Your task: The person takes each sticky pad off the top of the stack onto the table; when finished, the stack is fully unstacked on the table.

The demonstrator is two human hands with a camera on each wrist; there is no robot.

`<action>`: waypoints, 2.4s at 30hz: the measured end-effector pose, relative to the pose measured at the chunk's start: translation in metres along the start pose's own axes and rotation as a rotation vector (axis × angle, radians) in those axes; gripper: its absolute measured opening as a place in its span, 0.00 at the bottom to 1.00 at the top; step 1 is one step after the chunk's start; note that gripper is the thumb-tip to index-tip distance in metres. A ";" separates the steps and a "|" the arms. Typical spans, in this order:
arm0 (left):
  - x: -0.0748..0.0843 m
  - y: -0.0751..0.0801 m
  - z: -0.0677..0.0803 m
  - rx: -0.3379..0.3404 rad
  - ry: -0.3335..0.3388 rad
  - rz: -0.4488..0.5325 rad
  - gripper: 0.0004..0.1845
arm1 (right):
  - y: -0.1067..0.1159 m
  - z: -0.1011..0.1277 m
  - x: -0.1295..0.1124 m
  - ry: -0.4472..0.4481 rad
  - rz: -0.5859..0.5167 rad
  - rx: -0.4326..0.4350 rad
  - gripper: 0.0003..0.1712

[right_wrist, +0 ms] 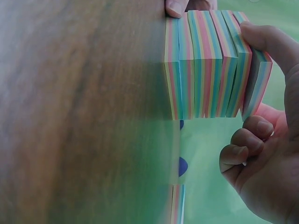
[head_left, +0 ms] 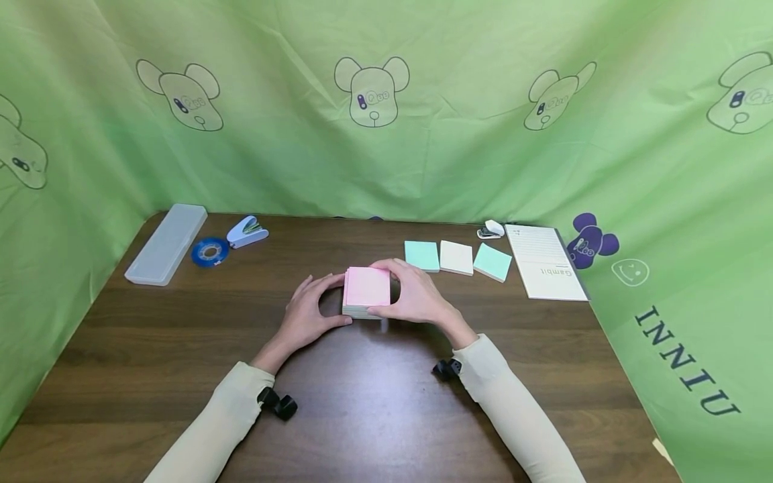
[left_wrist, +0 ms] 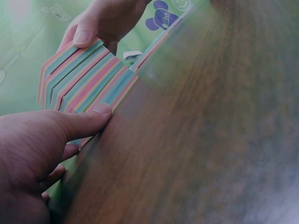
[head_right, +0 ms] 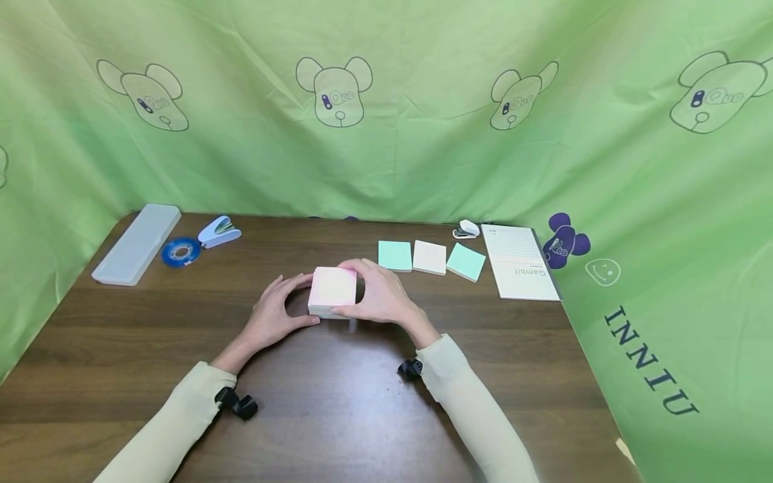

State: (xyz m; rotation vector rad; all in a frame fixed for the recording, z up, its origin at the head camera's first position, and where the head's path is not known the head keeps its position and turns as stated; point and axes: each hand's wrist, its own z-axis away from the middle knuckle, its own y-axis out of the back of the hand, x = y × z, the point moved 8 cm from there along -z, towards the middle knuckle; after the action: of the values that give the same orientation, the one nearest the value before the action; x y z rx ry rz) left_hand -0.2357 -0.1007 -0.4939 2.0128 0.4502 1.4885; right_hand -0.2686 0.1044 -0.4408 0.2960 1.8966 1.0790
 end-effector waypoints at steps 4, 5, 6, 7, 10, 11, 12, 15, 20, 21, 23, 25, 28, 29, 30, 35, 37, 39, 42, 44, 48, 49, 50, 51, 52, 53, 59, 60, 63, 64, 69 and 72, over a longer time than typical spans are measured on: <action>0.000 0.000 0.000 0.000 0.001 0.003 0.49 | 0.002 0.000 -0.001 0.008 -0.014 0.008 0.45; 0.000 0.000 0.000 -0.001 0.000 0.002 0.49 | 0.002 0.000 -0.001 0.012 -0.016 0.011 0.45; 0.000 0.000 0.000 -0.001 0.002 0.002 0.49 | 0.003 0.000 -0.002 0.016 -0.017 0.014 0.45; 0.000 0.000 0.000 -0.001 0.001 0.001 0.49 | 0.003 0.000 -0.002 0.019 -0.017 0.016 0.45; 0.000 0.000 0.000 -0.003 0.003 0.003 0.49 | 0.004 0.000 -0.002 0.022 -0.024 0.022 0.46; 0.000 0.000 0.000 -0.004 0.005 0.002 0.49 | 0.005 0.000 -0.002 0.022 -0.026 0.025 0.46; 0.000 0.000 0.000 -0.004 0.007 0.000 0.49 | 0.006 0.001 -0.002 0.020 -0.028 0.028 0.46; 0.000 0.000 -0.001 -0.004 0.012 -0.004 0.49 | 0.010 0.002 -0.001 0.013 -0.042 0.037 0.47; 0.001 -0.001 -0.001 -0.008 0.019 0.000 0.49 | 0.016 0.004 0.002 -0.007 -0.069 0.047 0.47; 0.001 -0.001 -0.001 -0.008 0.020 0.003 0.49 | 0.018 0.005 0.002 -0.012 -0.079 0.048 0.47; 0.001 -0.001 -0.001 -0.008 0.019 0.006 0.49 | 0.020 0.005 0.004 -0.025 -0.094 0.051 0.47; 0.001 -0.001 -0.001 -0.007 0.018 0.004 0.49 | 0.022 0.007 0.006 -0.035 -0.109 0.054 0.47; 0.001 -0.001 -0.001 -0.006 0.017 0.003 0.49 | 0.024 0.009 0.009 -0.042 -0.122 0.060 0.47; 0.001 0.000 -0.001 -0.006 0.017 0.003 0.49 | 0.025 0.010 0.011 -0.042 -0.128 0.063 0.46; 0.000 0.000 0.000 -0.006 0.017 0.003 0.49 | 0.026 0.010 0.012 -0.041 -0.134 0.066 0.46; 0.000 -0.001 0.000 -0.009 0.021 0.001 0.49 | 0.032 0.015 0.020 -0.046 -0.149 0.083 0.46; 0.000 -0.001 0.000 -0.011 0.027 0.001 0.49 | 0.035 0.018 0.023 -0.052 -0.147 0.090 0.46; -0.001 -0.001 0.000 -0.012 0.030 0.002 0.49 | 0.038 0.021 0.026 -0.058 -0.154 0.095 0.46; 0.000 -0.001 0.000 -0.012 0.027 0.006 0.49 | 0.044 0.025 0.032 -0.071 -0.170 0.107 0.46; 0.000 -0.001 -0.001 -0.011 0.023 0.007 0.49 | 0.048 0.028 0.037 -0.082 -0.174 0.115 0.46; 0.000 -0.001 0.000 -0.010 0.023 0.008 0.49 | 0.054 0.035 0.048 -0.111 -0.154 0.129 0.45; 0.000 -0.001 0.000 -0.009 0.024 0.009 0.49 | 0.055 0.037 0.050 -0.116 -0.148 0.132 0.45; -0.001 -0.001 0.000 -0.008 0.025 0.008 0.49 | 0.057 0.038 0.051 -0.123 -0.143 0.135 0.45; -0.001 -0.001 0.000 -0.008 0.026 0.008 0.49 | 0.058 0.039 0.053 -0.128 -0.139 0.137 0.45; -0.001 -0.001 0.000 -0.007 0.026 0.008 0.49 | 0.059 0.041 0.055 -0.132 -0.137 0.137 0.45; -0.001 -0.001 0.000 -0.006 0.026 0.008 0.49 | 0.059 0.042 0.057 -0.137 -0.137 0.136 0.45; -0.002 0.000 0.001 -0.002 0.021 0.007 0.49 | 0.059 0.046 0.066 -0.146 -0.101 0.118 0.46; -0.002 0.000 0.001 -0.002 0.020 0.007 0.49 | 0.058 0.047 0.068 -0.146 -0.092 0.115 0.46; -0.002 -0.001 0.001 -0.004 0.019 0.004 0.49 | 0.057 0.049 0.075 -0.160 -0.079 0.104 0.45; -0.002 -0.001 0.001 -0.004 0.019 0.004 0.49 | 0.056 0.050 0.078 -0.168 -0.076 0.098 0.44; -0.002 -0.001 0.001 -0.006 0.017 0.002 0.49 | 0.050 0.054 0.090 -0.209 -0.063 0.052 0.43; -0.001 -0.001 0.001 -0.006 0.017 0.003 0.49 | 0.047 0.056 0.094 -0.218 -0.049 0.036 0.43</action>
State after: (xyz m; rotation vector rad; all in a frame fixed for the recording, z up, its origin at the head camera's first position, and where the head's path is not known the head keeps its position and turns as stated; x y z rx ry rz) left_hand -0.2355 -0.1011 -0.4952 1.9980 0.4494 1.5080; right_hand -0.2870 0.2181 -0.4715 0.3701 1.7214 0.9410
